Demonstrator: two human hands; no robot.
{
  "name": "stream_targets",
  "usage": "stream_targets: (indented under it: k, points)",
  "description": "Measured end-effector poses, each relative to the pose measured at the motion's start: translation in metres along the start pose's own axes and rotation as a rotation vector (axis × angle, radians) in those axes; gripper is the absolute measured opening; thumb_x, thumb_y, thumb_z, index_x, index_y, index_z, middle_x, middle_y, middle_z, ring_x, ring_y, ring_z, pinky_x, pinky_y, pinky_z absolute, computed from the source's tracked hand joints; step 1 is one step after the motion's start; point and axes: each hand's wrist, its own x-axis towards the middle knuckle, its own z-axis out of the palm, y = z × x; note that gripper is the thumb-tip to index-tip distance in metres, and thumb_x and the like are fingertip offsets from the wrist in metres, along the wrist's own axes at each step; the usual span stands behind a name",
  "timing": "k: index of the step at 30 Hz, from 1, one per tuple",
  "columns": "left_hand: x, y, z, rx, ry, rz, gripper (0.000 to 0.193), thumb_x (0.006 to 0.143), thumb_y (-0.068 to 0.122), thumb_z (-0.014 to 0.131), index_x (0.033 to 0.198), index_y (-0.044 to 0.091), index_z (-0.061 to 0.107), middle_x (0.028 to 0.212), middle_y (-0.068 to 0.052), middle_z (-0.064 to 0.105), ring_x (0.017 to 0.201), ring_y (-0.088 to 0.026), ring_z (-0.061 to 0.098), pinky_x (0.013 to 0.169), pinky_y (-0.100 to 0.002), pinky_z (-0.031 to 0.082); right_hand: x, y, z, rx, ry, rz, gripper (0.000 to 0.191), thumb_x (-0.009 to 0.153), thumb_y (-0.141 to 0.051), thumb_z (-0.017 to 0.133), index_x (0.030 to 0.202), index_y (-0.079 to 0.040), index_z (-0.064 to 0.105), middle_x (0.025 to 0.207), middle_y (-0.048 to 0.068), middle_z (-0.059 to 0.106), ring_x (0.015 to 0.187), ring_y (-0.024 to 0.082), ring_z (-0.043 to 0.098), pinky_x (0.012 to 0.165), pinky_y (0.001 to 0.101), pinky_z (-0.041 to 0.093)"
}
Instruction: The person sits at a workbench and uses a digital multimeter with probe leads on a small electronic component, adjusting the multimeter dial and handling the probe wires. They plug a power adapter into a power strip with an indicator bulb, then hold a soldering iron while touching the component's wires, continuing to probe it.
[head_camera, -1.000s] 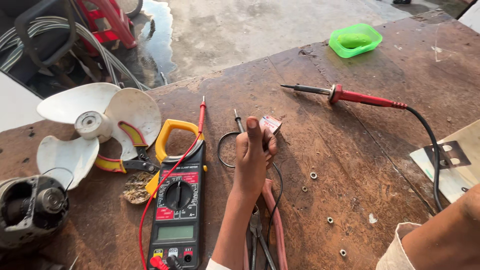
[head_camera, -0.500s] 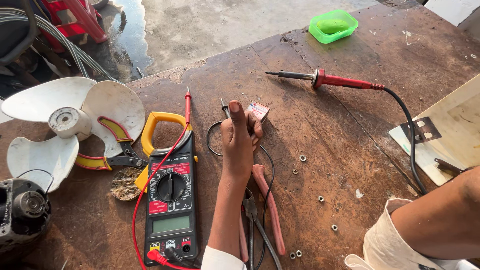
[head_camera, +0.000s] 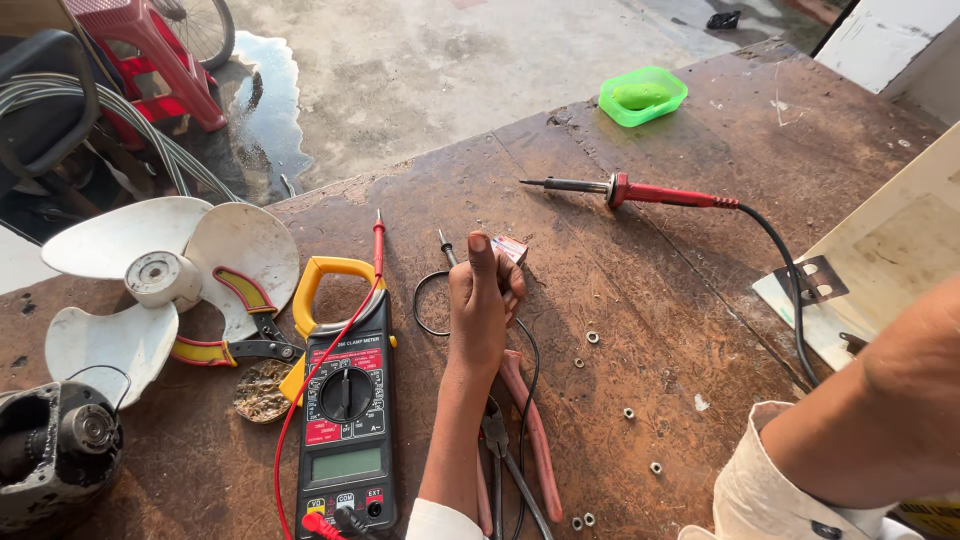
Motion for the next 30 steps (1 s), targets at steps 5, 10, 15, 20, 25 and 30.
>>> stream_targets:
  k: [5,10,15,20,25,30]
  points:
    - [-0.001,0.029,-0.002,-0.181,-0.008,-0.111,0.079,0.094,0.080,0.034,0.063,0.010,0.052,0.052,0.007,0.039,0.042,-0.004,0.036,0.038,-0.023,0.024,0.012,0.026,0.000,-0.107,0.214,0.378,0.031,0.104,-0.014,0.071,0.129,0.003,0.065,0.116,0.012,0.076,0.105,0.022,0.077,0.102,0.0369,0.064]
    - [-0.034,0.084,0.020,-0.284,-0.067,-0.098,0.073,0.096,0.076,0.039,0.065,0.011,0.051,0.052,0.006,0.040,0.041,-0.005,0.035,0.037,-0.023,0.023,-0.008,-0.050,0.002,-0.712,-0.065,0.811,0.022,0.099,-0.011,0.070,0.116,0.002,0.072,0.102,0.009,0.078,0.093,0.014,0.076,0.089,0.0281,0.061]
    - [-0.117,0.112,0.106,-0.034,-0.289,-0.103,0.066,0.101,0.063,0.050,0.070,0.005,0.061,0.055,0.003,0.052,0.043,-0.006,0.043,0.038,-0.023,0.030,-0.026,-0.192,-0.001,-0.977,-0.001,0.891,0.021,0.098,-0.015,0.071,0.112,0.001,0.074,0.098,0.008,0.079,0.088,0.012,0.075,0.082,0.0274,0.060]
    - [-0.245,0.110,0.217,0.154,-0.656,-0.081,0.054,0.101,0.051,0.054,0.079,0.004,0.068,0.061,0.001,0.063,0.051,-0.005,0.057,0.044,-0.022,0.044,-0.047,-0.348,-0.005,-1.316,-0.004,0.883,0.022,0.097,-0.017,0.071,0.112,-0.002,0.073,0.099,0.008,0.081,0.090,0.012,0.076,0.080,0.0282,0.059]
    - [-0.385,0.098,0.326,-0.060,-0.991,-0.128,0.047,0.102,0.044,0.058,0.088,0.000,0.068,0.072,-0.001,0.067,0.061,-0.006,0.061,0.053,-0.024,0.051,-0.084,-0.515,-0.026,-1.690,0.126,1.031,0.023,0.094,-0.017,0.073,0.111,-0.002,0.073,0.094,0.010,0.080,0.081,0.015,0.076,0.072,0.0303,0.058]
    - [-0.485,0.070,0.389,0.172,-1.126,0.062,0.036,0.101,0.033,0.064,0.090,-0.001,0.070,0.077,-0.010,0.072,0.069,-0.019,0.067,0.064,-0.035,0.054,-0.141,-0.624,-0.065,-1.886,0.285,1.034,0.020,0.095,-0.011,0.067,0.112,-0.004,0.076,0.096,0.008,0.080,0.080,0.015,0.077,0.072,0.0309,0.058]
